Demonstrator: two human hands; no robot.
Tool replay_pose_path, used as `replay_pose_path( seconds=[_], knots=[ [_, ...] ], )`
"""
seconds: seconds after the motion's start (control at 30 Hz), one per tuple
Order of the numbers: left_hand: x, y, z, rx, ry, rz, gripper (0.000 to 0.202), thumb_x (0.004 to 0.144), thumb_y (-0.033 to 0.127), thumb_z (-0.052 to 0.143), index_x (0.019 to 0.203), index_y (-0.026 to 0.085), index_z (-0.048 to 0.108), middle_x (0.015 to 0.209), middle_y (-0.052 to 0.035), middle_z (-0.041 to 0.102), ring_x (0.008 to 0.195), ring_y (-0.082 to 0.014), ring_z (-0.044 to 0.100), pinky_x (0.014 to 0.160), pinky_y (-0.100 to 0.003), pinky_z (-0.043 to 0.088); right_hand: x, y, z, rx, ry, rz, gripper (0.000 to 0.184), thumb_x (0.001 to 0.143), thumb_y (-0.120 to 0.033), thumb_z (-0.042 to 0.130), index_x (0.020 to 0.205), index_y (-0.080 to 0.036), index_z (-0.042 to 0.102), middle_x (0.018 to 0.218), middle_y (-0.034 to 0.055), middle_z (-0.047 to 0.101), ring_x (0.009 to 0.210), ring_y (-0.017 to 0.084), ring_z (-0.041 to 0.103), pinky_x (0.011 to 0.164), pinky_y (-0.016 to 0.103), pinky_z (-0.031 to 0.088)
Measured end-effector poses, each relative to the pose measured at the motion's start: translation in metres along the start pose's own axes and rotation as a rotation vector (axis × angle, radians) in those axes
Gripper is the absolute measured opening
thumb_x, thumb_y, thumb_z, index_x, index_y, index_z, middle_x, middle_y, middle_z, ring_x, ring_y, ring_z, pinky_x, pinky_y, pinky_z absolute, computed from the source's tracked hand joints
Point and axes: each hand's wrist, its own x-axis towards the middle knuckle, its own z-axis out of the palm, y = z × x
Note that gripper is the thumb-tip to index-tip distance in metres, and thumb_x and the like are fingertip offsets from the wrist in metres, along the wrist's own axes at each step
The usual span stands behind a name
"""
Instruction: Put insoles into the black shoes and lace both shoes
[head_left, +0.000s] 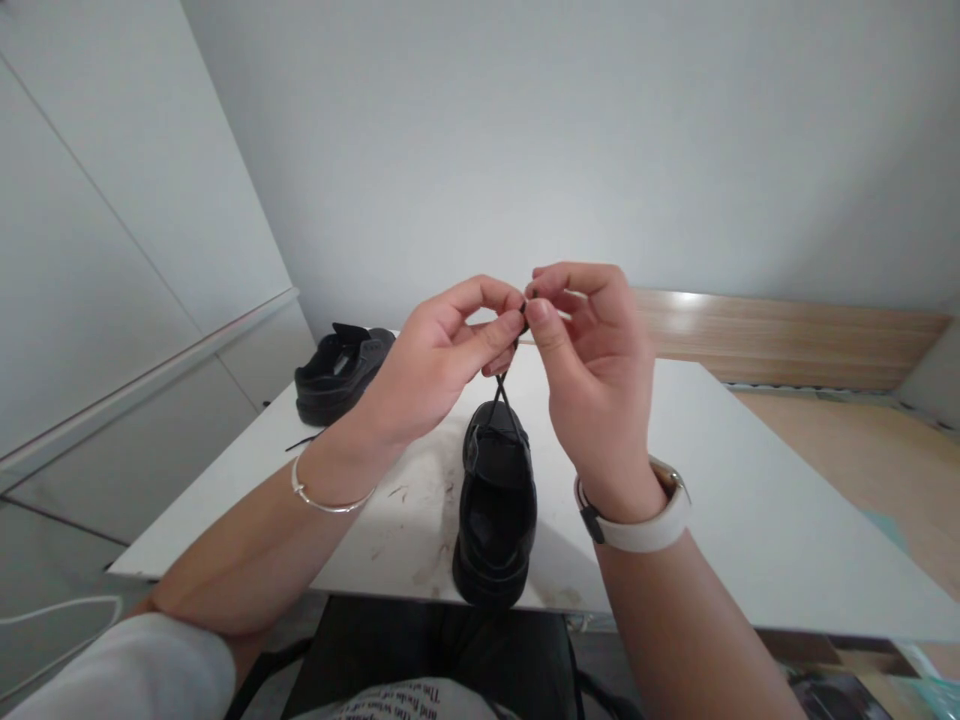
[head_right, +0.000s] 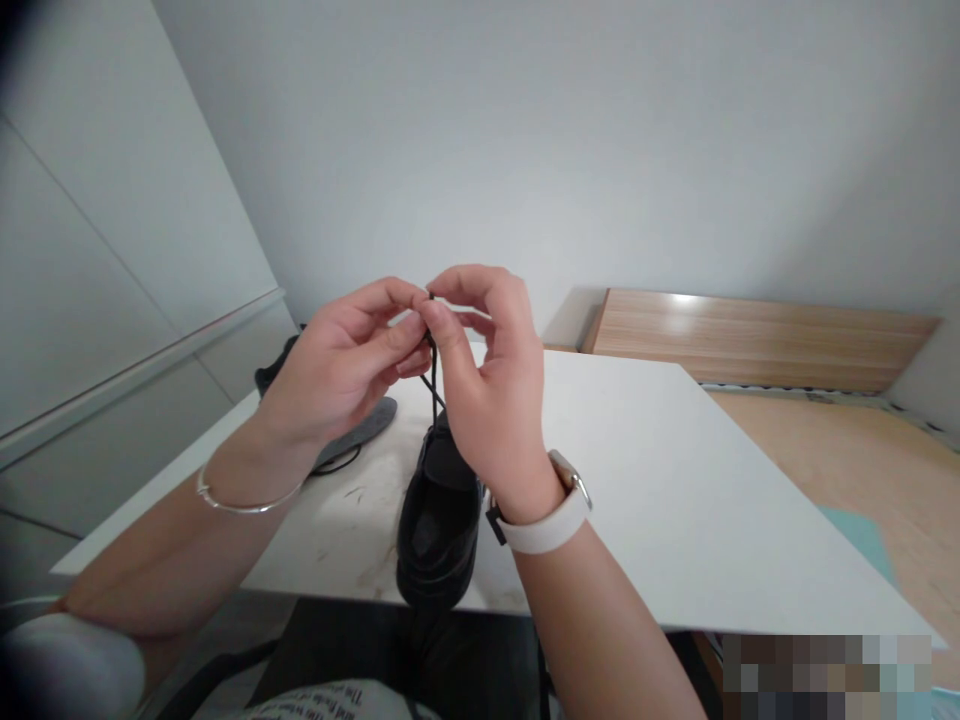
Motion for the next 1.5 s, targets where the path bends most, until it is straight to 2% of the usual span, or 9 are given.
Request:
replay_pose_path(
  seconds=[0.13,0.27,0.43,0.53,0.67,0.77,0.97,1.2,1.5],
  knots=[
    [-0.004,0.0,-0.004,0.044,0.021,0.038,0.025,0.089,0.044,0.072,0.092,0.02,0.065,0.08,-0.0008,0.061,0.067,-0.0124,0.06,0.06,-0.026,0.052,-0.013,0.014,0.001,0.239,-0.115,0.168,0.023,0.096,-0.034,0.06,0.117,-0.025,0.058,0.105,0.0034,0.065,0.091,0.014,0.064,0.08,0.03,0.057],
    [-0.008,0.005,-0.004,0.153,0.008,0.063,0.021,0.086,0.038,0.075,0.083,0.018,0.069,0.086,-0.0031,0.065,0.074,-0.0149,0.063,0.065,-0.027,0.054,-0.024,0.022,0.002,0.344,-0.152,0.266,0.012,0.09,-0.029,0.068,0.095,-0.02,0.063,0.078,-0.0025,0.063,0.067,0.01,0.059,0.067,0.025,0.053],
    [-0.013,0.003,-0.014,0.33,0.006,0.125,0.01,0.09,0.026,0.07,0.091,0.02,0.077,0.09,-0.0039,0.072,0.085,-0.0172,0.067,0.078,-0.029,0.055,-0.026,0.021,0.003,0.453,-0.008,0.31,0.011,0.092,-0.029,0.063,0.089,-0.02,0.058,0.08,-0.0019,0.064,0.075,0.01,0.061,0.075,0.027,0.053],
    [-0.018,-0.007,-0.03,0.48,0.0,0.096,0.015,0.091,0.027,0.068,0.1,0.021,0.079,0.086,-0.0036,0.075,0.08,-0.016,0.067,0.076,-0.027,0.052,-0.026,0.023,-0.001,0.549,0.061,0.382,0.015,0.092,-0.034,0.061,0.091,-0.022,0.052,0.076,-0.0031,0.062,0.07,0.01,0.06,0.07,0.026,0.051],
    [-0.028,-0.023,-0.056,0.636,-0.053,-0.006,0.023,0.095,0.035,0.061,0.099,0.02,0.078,0.074,-0.0021,0.07,0.065,-0.0137,0.06,0.062,-0.025,0.045,-0.034,0.033,-0.012,0.561,0.206,0.47,0.021,0.087,-0.036,0.068,0.095,-0.022,0.054,0.063,-0.0073,0.049,0.051,0.006,0.037,0.048,0.02,0.031],
    [-0.037,-0.035,-0.071,0.676,-0.095,-0.084,0.032,0.099,0.038,0.051,0.095,0.019,0.076,0.07,-0.0019,0.065,0.064,-0.0142,0.055,0.059,-0.025,0.042,-0.045,0.042,-0.022,0.518,0.273,0.501,0.024,0.085,-0.04,0.07,0.092,-0.021,0.057,0.057,-0.0096,0.037,0.047,0.006,0.024,0.043,0.02,0.018],
    [-0.055,-0.05,-0.091,0.662,-0.2,-0.079,0.034,0.101,0.036,0.045,0.113,0.021,0.073,0.094,-0.005,0.067,0.085,-0.0166,0.06,0.081,-0.028,0.047,-0.066,0.054,-0.038,0.437,0.353,0.554,0.028,0.083,-0.045,0.074,0.089,-0.021,0.059,0.056,-0.0112,0.025,0.046,0.006,0.017,0.042,0.022,0.015],
    [-0.064,-0.057,-0.101,0.637,-0.063,-0.208,0.028,0.096,0.038,0.054,0.1,0.02,0.075,0.085,-0.0047,0.074,0.08,-0.0184,0.066,0.08,-0.029,0.051,-0.082,0.067,-0.059,0.462,0.378,0.576,0.025,0.078,-0.036,0.08,0.082,-0.019,0.062,0.052,-0.01,0.034,0.047,0.006,0.027,0.045,0.021,0.021],
    [-0.079,-0.083,-0.126,0.694,0.174,-0.274,0.024,0.09,0.037,0.06,0.101,0.02,0.073,0.083,-0.0038,0.075,0.067,-0.0152,0.061,0.061,-0.025,0.047,-0.094,0.085,-0.093,0.348,0.46,0.549,0.022,0.076,-0.03,0.081,0.083,-0.02,0.062,0.049,-0.0113,0.034,0.045,0.006,0.026,0.044,0.02,0.022]
  ],
)
